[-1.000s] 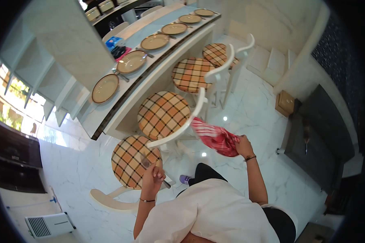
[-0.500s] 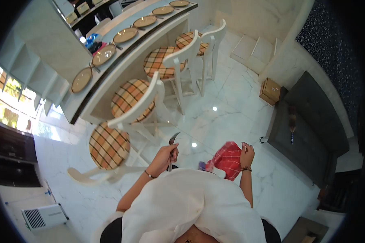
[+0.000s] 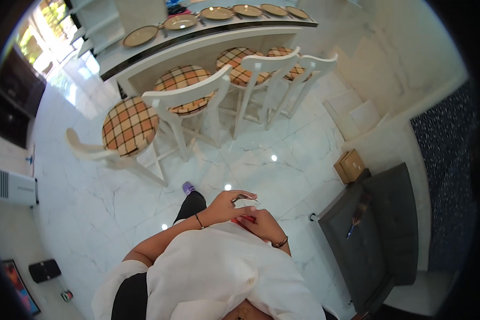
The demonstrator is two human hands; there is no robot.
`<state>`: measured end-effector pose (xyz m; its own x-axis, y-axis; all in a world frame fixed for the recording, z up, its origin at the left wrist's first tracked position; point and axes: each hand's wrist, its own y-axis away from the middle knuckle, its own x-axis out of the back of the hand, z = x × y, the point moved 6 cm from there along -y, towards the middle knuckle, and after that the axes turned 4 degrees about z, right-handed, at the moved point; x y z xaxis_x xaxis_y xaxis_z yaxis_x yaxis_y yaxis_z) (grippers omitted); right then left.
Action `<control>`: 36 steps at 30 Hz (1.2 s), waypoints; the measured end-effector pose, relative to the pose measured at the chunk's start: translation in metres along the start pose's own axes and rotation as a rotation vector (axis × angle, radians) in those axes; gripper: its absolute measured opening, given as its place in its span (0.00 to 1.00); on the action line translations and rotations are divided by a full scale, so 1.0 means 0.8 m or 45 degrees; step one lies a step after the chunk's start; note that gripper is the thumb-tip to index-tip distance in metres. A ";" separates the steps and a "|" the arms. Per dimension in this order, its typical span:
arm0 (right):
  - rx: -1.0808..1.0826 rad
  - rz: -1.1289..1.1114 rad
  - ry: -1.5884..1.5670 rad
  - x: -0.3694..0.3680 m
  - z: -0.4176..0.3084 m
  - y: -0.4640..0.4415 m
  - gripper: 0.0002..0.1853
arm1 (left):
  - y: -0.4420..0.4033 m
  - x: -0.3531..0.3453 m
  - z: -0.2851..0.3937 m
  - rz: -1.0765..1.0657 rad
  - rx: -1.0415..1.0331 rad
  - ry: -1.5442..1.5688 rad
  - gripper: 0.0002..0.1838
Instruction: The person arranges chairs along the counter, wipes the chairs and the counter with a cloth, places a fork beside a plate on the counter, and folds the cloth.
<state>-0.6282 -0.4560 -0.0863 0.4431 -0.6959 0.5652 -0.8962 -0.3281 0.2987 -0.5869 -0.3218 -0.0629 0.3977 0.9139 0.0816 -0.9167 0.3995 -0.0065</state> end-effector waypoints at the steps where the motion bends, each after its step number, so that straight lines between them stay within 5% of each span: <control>1: 0.090 -0.098 -0.136 0.001 -0.024 -0.006 0.11 | 0.006 0.007 0.000 0.032 0.015 0.003 0.21; 3: 0.499 -0.039 -0.285 0.019 -0.057 -0.023 0.11 | 0.024 0.013 -0.010 -0.256 0.243 -0.100 0.25; 8: 0.846 0.165 -0.035 0.106 -0.159 -0.043 0.09 | 0.075 0.116 0.027 0.239 0.095 -0.398 0.20; 11: 0.849 0.252 -0.100 0.128 -0.186 -0.051 0.09 | 0.111 0.181 0.023 0.531 -0.011 -0.827 0.18; 13: 0.894 0.323 -0.065 0.136 -0.203 -0.060 0.10 | 0.139 0.222 0.017 0.670 0.177 -0.686 0.17; 16: 0.635 0.019 0.001 0.082 -0.189 -0.116 0.12 | 0.186 0.286 0.032 0.923 0.173 -0.824 0.17; 17: 0.564 -0.228 0.735 0.063 -0.170 -0.129 0.12 | 0.199 0.303 0.043 0.968 0.165 -0.963 0.17; 19: 0.807 -0.152 0.786 0.064 -0.176 -0.148 0.11 | 0.221 0.332 0.068 1.027 0.345 -1.230 0.14; 21: 0.580 0.076 -0.071 0.111 -0.202 -0.159 0.14 | 0.246 0.365 0.084 1.088 0.415 -1.174 0.11; 23: 0.692 0.540 -0.197 0.127 -0.214 -0.169 0.18 | 0.267 0.399 0.060 1.124 0.435 -0.889 0.09; 25: 0.963 0.327 0.005 0.061 -0.247 -0.204 0.18 | 0.276 0.426 0.060 1.163 0.319 -0.724 0.09; 28: 0.693 -0.559 0.852 -0.017 -0.243 -0.236 0.15 | 0.316 0.490 0.034 1.044 0.539 -0.804 0.10; 29: 0.647 -0.576 0.285 -0.026 -0.274 -0.242 0.11 | 0.330 0.513 0.023 0.963 0.636 -0.763 0.10; 31: 0.432 -0.606 -0.029 -0.031 -0.313 -0.248 0.08 | 0.361 0.563 0.033 1.058 0.548 -0.639 0.12; 36: 0.574 -0.504 -0.216 -0.124 -0.392 -0.360 0.10 | 0.373 0.726 0.063 1.303 0.291 -0.997 0.14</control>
<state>-0.4072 -0.0923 0.0133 0.7669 -0.5463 0.3369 -0.6027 -0.7934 0.0854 -0.6311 0.3241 0.0323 -0.5356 0.4794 0.6952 -0.8051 -0.5385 -0.2489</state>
